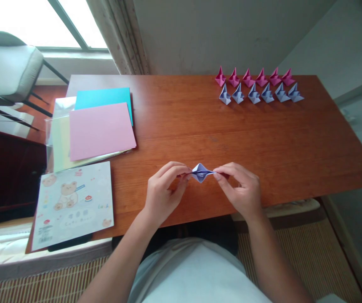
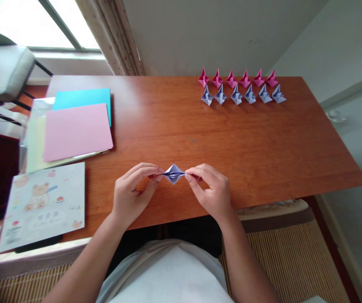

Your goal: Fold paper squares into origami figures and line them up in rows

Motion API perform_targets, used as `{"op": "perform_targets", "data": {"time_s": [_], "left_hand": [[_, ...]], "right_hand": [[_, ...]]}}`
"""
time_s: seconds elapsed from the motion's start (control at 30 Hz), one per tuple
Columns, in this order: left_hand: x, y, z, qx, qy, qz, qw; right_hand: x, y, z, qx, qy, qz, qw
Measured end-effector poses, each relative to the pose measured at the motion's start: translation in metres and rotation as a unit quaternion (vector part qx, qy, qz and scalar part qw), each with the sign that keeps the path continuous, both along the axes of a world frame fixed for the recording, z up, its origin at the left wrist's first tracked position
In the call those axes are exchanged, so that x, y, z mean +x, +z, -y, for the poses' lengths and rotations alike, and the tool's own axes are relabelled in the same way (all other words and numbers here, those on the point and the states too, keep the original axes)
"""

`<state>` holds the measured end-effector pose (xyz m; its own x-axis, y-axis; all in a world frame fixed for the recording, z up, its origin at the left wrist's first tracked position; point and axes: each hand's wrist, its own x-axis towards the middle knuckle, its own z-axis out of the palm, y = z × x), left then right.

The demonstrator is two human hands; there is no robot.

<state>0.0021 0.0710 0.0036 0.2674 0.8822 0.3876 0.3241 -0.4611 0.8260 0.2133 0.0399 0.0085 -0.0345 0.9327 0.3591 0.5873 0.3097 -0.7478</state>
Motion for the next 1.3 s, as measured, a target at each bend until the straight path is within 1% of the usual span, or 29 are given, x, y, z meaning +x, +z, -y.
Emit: {"op": "perform_targets", "data": {"time_s": [0.37,0.53,0.67,0.83,1.17,1.3], "left_hand": [[-0.001,-0.005,0.0,-0.038,0.008,-0.038,0.999],[-0.001,-0.002,0.0,-0.043,0.039,-0.021,0.998],[-0.002,-0.001,0.0,-0.051,0.042,-0.015,0.998],[-0.002,0.0,0.0,-0.05,0.045,-0.017,0.998],[-0.003,-0.002,0.0,-0.057,0.046,-0.03,0.997],[-0.002,-0.003,0.0,-0.06,0.051,-0.025,0.997]], "right_hand": [[0.001,-0.01,-0.001,-0.029,0.028,0.027,0.999],[0.001,-0.011,0.0,-0.035,0.04,0.042,0.998],[0.002,-0.011,0.0,-0.038,0.044,0.049,0.997],[0.004,-0.012,-0.002,-0.037,0.066,0.066,0.995],[0.0,-0.007,-0.007,-0.029,0.041,0.061,0.997],[-0.001,-0.007,-0.008,-0.039,0.031,0.061,0.997]]}}
